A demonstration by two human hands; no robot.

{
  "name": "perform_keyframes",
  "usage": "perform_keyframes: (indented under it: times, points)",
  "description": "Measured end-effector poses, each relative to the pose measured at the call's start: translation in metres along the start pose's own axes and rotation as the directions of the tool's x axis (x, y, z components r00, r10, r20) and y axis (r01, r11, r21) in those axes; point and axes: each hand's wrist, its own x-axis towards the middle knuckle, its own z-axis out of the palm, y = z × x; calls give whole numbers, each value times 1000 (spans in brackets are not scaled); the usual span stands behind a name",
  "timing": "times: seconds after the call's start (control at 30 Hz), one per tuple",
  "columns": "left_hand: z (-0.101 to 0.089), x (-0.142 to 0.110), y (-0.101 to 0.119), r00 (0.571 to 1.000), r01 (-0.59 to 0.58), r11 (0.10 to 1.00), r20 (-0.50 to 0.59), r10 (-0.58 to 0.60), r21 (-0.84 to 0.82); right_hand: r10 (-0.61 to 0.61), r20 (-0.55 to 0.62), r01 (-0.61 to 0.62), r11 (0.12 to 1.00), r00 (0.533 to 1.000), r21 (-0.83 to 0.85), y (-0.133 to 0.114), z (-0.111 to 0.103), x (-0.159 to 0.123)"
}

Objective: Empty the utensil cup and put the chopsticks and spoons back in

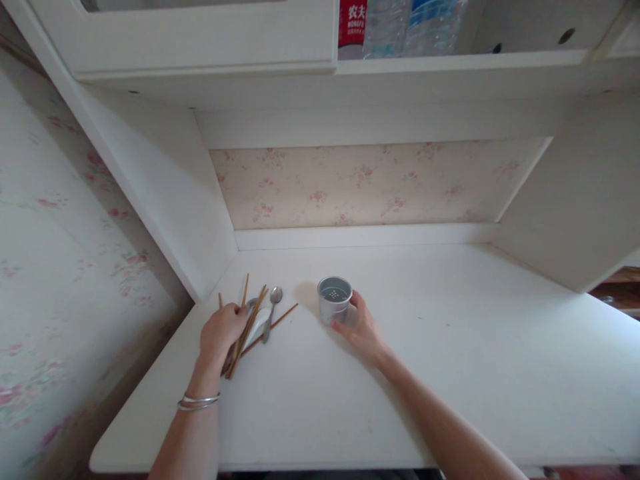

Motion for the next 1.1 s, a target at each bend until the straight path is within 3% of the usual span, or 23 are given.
perform_keyframes:
  times: [0.07, 0.13, 0.2, 0.27, 0.37, 0.53, 0.6, 0.67, 0.8, 0.9, 1.1]
  points:
    - [-7, -2, 10, 991, -39, 979, -131, 12, -201, 6, 39, -6, 1000, 999, -1, 0, 2, 1]
    - [-13, -5, 25, 956, -122, 874, -292, -24, -470, 13, 32, -12, 999, 999, -31, 1, 5, 2]
    - [-18, -11, 47, 926, -216, 671, -366, -89, -710, 3, 15, -2, 997, 1000, -77, 2, 9, 5]
    - [-20, -18, 75, 941, -264, 441, -329, -76, -858, -9, 20, 11, 993, 1000, -117, 4, 12, 7]
    - [-22, -30, 118, 958, -288, 214, -278, 78, -933, -11, 57, 21, 986, 998, -164, 4, 13, 7]
    - [-14, -40, 165, 931, -322, 11, -314, 188, -947, -23, 113, 46, 978, 993, -201, -4, 6, 2]
    - [-7, -40, 170, 940, -283, -17, -280, 197, -959, -41, 134, 67, 978, 990, -199, -9, 3, 0]
    - [2, -40, 170, 949, -253, 13, -246, 197, -967, -59, 145, 86, 978, 988, -188, -14, 1, -2]
    - [19, -38, 162, 951, -223, 193, -170, 259, -955, -70, 154, 93, 984, 986, -151, -18, 2, -4]
    - [28, -38, 157, 955, -173, 271, -94, 280, -947, -54, 148, 75, 987, 988, -142, -15, 4, -4]
    - [36, -38, 155, 943, -29, 212, 44, 329, -977, -98, 169, 116, 988, 981, -100, -11, 5, -3]
